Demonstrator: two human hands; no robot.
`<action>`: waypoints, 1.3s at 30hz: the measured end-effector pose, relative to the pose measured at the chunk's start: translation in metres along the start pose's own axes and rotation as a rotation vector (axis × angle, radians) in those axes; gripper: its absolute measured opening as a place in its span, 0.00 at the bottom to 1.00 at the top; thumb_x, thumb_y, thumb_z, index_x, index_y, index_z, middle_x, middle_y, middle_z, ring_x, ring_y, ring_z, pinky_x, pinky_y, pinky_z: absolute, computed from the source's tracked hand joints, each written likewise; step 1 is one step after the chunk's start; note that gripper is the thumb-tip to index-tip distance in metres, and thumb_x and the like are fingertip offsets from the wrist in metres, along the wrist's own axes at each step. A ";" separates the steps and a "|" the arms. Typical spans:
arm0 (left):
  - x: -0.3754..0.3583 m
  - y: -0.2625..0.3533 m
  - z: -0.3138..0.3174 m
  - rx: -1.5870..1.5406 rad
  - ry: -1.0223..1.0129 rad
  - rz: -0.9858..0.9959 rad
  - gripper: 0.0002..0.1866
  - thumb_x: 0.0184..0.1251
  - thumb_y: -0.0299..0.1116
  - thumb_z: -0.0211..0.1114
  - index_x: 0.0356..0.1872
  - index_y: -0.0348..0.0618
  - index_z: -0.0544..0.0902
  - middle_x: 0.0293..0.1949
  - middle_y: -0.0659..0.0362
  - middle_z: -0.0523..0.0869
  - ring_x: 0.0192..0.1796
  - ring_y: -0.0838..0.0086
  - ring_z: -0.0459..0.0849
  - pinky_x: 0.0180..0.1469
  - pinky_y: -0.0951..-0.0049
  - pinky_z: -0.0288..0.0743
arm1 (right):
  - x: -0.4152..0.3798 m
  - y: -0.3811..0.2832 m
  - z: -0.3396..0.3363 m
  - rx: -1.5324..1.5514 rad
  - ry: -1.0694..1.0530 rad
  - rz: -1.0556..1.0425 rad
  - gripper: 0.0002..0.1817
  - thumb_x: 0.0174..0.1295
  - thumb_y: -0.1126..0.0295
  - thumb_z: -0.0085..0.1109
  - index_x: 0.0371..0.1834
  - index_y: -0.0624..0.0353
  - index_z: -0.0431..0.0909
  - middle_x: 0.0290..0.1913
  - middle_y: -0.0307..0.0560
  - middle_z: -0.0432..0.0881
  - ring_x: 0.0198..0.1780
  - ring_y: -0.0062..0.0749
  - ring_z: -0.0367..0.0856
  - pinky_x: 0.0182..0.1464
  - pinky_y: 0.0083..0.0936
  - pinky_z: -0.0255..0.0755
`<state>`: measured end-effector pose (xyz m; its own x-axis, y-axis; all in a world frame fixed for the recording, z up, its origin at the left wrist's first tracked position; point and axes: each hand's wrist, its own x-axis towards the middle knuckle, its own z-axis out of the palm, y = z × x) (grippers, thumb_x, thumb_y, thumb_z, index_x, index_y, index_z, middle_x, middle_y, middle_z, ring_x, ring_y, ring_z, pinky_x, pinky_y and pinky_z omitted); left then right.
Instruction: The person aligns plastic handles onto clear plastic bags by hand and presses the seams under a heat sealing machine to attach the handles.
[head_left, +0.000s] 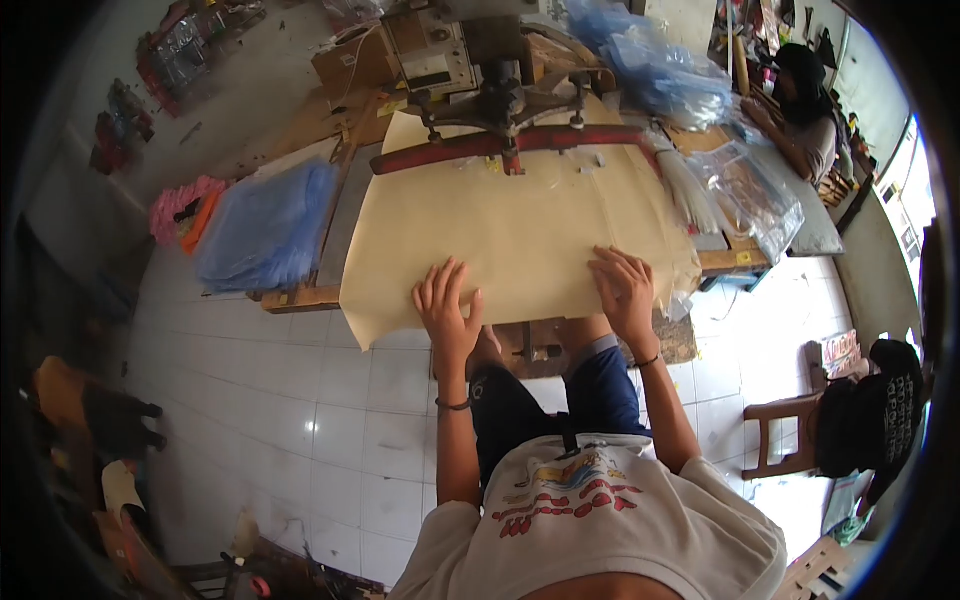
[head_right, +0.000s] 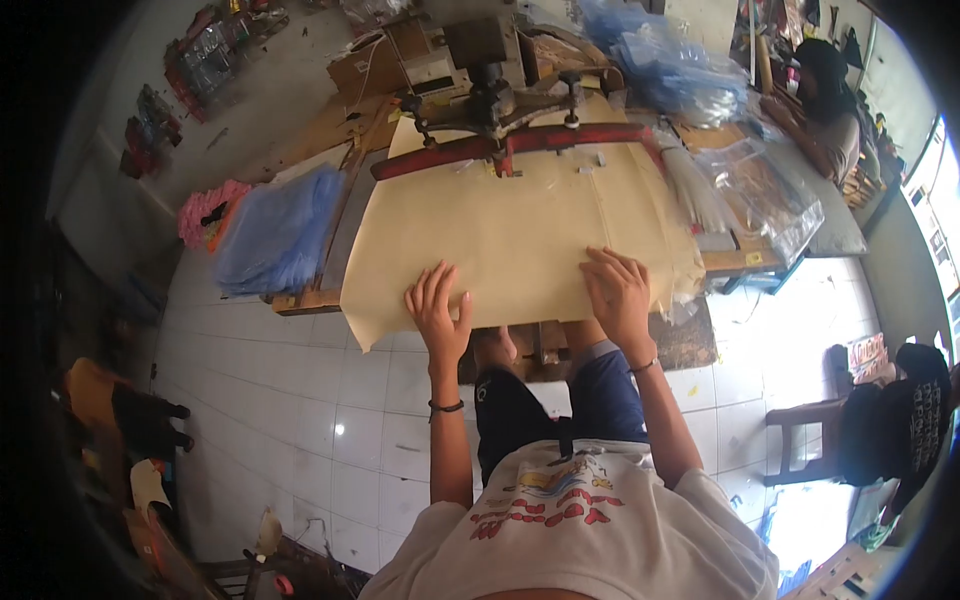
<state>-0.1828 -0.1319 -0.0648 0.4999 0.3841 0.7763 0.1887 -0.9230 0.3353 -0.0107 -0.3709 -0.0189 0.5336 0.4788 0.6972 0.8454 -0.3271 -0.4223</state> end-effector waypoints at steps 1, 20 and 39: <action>0.000 0.000 0.000 0.002 0.001 -0.002 0.23 0.71 0.40 0.64 0.64 0.45 0.82 0.68 0.57 0.80 0.72 0.54 0.72 0.75 0.46 0.55 | 0.004 -0.002 -0.002 0.010 -0.010 0.016 0.09 0.64 0.71 0.63 0.45 0.54 0.88 0.55 0.42 0.89 0.64 0.42 0.81 0.68 0.39 0.66; 0.005 0.013 0.000 0.094 -0.023 -0.092 0.20 0.73 0.41 0.61 0.61 0.47 0.83 0.67 0.58 0.81 0.72 0.58 0.72 0.76 0.46 0.53 | 0.181 0.113 0.048 -0.496 -0.596 0.060 0.21 0.68 0.57 0.56 0.52 0.65 0.84 0.35 0.57 0.89 0.38 0.50 0.90 0.42 0.46 0.82; 0.171 -0.024 0.102 0.130 -0.421 0.237 0.07 0.60 0.27 0.60 0.37 0.35 0.77 0.41 0.43 0.78 0.46 0.47 0.76 0.51 0.50 0.71 | 0.208 0.090 0.049 -0.033 -0.626 -0.351 0.18 0.68 0.56 0.62 0.28 0.60 0.83 0.29 0.55 0.85 0.34 0.55 0.85 0.40 0.47 0.78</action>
<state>-0.0158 -0.0462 0.0059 0.8345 0.1464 0.5312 0.1190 -0.9892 0.0856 0.1778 -0.2606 0.0600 0.1538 0.9343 0.3214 0.9738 -0.0881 -0.2098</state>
